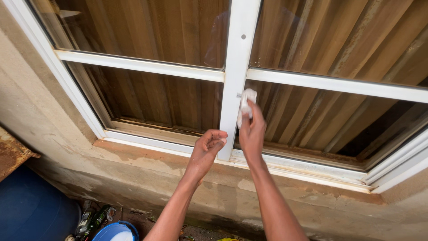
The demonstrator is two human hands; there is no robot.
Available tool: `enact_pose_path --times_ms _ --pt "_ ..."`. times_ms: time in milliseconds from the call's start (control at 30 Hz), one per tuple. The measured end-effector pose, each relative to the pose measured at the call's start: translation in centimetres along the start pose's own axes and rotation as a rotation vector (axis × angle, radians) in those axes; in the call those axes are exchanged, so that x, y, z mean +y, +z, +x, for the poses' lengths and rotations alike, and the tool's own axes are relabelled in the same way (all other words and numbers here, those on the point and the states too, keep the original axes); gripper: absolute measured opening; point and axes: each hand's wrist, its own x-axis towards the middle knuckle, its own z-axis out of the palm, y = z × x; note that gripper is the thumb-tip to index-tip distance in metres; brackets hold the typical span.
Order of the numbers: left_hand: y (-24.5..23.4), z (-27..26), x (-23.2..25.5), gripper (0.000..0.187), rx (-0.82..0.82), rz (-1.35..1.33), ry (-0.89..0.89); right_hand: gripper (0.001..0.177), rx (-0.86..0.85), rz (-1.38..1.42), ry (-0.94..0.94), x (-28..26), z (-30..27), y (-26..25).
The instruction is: The person wipes the white window frame and the glass with a white cloth, rinsing the cloth in a bucket of water. They then spray the glass with a cleaning solution from a bottle.
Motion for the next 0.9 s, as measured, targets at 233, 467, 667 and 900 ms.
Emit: enact_pose_path --times_ms 233,467,667,900 --pt "0.6 -1.2 -6.3 0.021 -0.051 -0.043 -0.12 0.025 -0.159 -0.126 0.523 9.1 -9.2 0.0" --pt "1.4 -0.8 -5.0 0.027 -0.011 -0.02 -0.091 0.024 -0.11 0.186 0.41 4.0 -5.1 -0.6" --pt "2.5 -0.3 -4.8 0.035 0.053 -0.053 -0.021 0.023 -0.099 0.212 0.278 3.0 -3.4 -0.6" --pt "6.0 -1.6 -9.9 0.025 0.14 -0.074 -0.086 0.048 -0.347 -0.468 0.077 9.5 -9.8 -2.8"
